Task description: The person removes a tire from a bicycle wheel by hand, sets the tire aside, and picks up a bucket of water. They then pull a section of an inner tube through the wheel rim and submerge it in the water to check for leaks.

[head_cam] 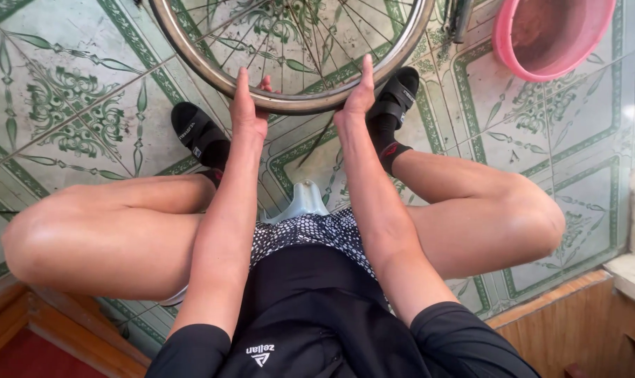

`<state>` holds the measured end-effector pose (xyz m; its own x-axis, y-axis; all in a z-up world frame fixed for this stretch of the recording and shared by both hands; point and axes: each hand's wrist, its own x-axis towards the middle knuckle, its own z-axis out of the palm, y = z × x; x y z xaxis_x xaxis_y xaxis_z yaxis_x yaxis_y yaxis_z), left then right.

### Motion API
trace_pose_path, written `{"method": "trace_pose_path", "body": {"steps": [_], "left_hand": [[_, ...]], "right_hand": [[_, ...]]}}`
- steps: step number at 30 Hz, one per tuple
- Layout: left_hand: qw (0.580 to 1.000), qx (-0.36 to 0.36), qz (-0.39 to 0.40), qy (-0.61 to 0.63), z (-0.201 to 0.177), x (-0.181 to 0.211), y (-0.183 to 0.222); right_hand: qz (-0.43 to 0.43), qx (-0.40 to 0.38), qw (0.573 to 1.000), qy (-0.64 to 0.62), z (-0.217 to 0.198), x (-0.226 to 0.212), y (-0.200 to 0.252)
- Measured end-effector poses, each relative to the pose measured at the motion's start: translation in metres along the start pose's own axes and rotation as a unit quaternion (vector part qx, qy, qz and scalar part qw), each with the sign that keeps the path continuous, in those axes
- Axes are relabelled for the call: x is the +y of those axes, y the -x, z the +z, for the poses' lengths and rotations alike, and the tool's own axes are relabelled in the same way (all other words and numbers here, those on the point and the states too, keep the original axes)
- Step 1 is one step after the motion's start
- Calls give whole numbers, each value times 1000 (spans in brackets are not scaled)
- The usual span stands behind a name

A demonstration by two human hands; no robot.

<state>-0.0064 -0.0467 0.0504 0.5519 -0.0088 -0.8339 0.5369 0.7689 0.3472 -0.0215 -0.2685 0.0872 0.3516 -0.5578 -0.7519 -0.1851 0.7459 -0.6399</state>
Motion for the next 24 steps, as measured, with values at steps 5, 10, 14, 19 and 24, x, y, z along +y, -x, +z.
{"method": "trace_pose_path", "body": {"steps": [5, 10, 14, 19, 24], "left_hand": [[999, 35, 3, 15, -20, -24, -35], [999, 21, 6, -30, 3, -12, -8], [997, 67, 24, -33, 7, -13, 6], [999, 49, 2, -22, -12, -21, -26], [1000, 0, 0, 15, -25, -30, -25]], "right_hand": [[39, -62, 997, -26, -7, -3, 3], [18, -18, 999, -25, -5, 5, -21], [24, 36, 999, -18, 3, -13, 12], [62, -2, 997, -46, -2, -6, 12], [19, 27, 999, 37, 3, -1, 3]]}}
